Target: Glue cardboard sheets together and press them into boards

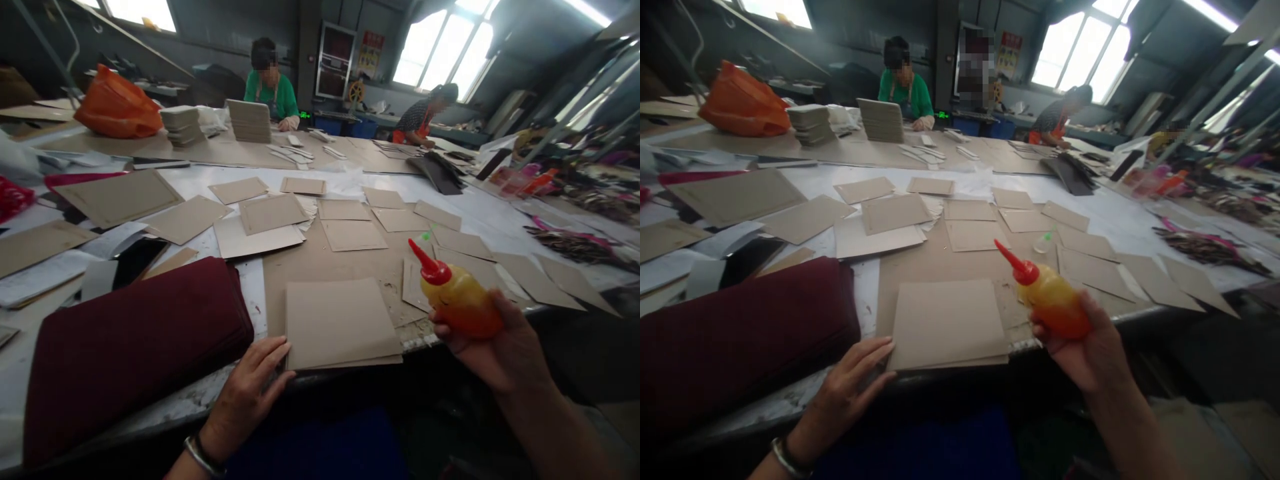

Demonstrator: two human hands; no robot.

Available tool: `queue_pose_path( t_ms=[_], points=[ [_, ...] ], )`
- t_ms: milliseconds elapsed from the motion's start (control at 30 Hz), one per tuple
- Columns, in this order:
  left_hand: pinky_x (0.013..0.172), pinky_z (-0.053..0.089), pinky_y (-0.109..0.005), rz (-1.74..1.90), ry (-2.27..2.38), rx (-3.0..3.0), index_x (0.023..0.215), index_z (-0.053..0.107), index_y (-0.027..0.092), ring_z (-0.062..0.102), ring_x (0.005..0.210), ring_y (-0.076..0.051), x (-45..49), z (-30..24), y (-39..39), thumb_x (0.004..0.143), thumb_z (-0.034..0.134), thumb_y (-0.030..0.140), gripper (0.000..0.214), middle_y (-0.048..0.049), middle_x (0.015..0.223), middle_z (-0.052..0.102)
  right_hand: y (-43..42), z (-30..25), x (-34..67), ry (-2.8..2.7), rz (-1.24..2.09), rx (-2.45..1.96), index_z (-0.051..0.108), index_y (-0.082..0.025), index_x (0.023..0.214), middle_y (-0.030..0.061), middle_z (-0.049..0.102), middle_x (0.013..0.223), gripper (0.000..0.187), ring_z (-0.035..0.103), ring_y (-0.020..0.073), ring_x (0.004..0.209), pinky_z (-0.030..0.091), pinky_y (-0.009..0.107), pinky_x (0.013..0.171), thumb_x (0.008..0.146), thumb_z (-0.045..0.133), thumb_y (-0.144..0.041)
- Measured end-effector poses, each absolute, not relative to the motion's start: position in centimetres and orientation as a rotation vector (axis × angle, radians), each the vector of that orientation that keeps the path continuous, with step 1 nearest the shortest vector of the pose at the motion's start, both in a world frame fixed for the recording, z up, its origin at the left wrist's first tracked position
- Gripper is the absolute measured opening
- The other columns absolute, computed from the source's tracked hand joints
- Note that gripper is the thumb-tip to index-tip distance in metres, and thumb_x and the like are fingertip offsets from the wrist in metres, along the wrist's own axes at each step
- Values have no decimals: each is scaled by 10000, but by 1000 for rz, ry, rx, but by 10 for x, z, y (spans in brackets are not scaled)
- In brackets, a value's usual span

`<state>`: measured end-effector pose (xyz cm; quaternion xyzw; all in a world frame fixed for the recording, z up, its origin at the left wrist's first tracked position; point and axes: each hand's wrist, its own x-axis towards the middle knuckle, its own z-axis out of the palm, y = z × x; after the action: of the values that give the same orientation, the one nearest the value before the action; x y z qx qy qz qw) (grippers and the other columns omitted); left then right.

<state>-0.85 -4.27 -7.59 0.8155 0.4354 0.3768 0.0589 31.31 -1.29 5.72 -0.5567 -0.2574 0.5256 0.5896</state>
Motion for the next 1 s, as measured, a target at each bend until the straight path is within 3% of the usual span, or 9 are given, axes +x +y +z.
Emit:
queue_pose_path(
  t_ms=[133,300,467,833,1000],
  points=[
    [874,501,-369,1170,1318,2489,1190,492,202,545,1048,-221,-10,-81,-41,839,522,243,355,-91,1140,570,-15,36,315,-475,1243,-1273,628,-229,821,33,679,865,294,640,219,728,547,342,598,664,632,-478],
    [863,509,-352,1197,1266,2557,1203,486,188,559,1041,-220,-9,-81,-40,841,518,221,365,-96,1165,568,-24,-2,300,-498,1205,-1181,620,-225,866,38,668,969,245,621,258,894,514,437,781,737,600,-432],
    [891,492,-345,1195,1249,2551,1212,479,163,560,1041,-218,-9,-80,-41,829,540,205,390,-103,1173,565,-39,-18,288,-473,1107,-1159,603,-236,884,2,653,980,197,576,232,1003,473,408,866,750,611,-381],
    [894,493,-362,1179,1291,2518,1238,450,183,566,1033,-215,-9,-83,-43,817,563,206,437,-91,1152,580,-61,-20,283,-513,1040,-1178,580,-255,933,-4,627,978,243,576,218,976,497,367,826,727,630,-375],
    [864,511,-342,1175,1322,2487,1207,475,191,569,1030,-203,-7,-80,-45,838,533,221,375,-98,1137,588,-53,-6,293,-530,1048,-1287,573,-264,916,1,618,951,341,609,237,838,566,360,635,620,703,-374]
  ],
)
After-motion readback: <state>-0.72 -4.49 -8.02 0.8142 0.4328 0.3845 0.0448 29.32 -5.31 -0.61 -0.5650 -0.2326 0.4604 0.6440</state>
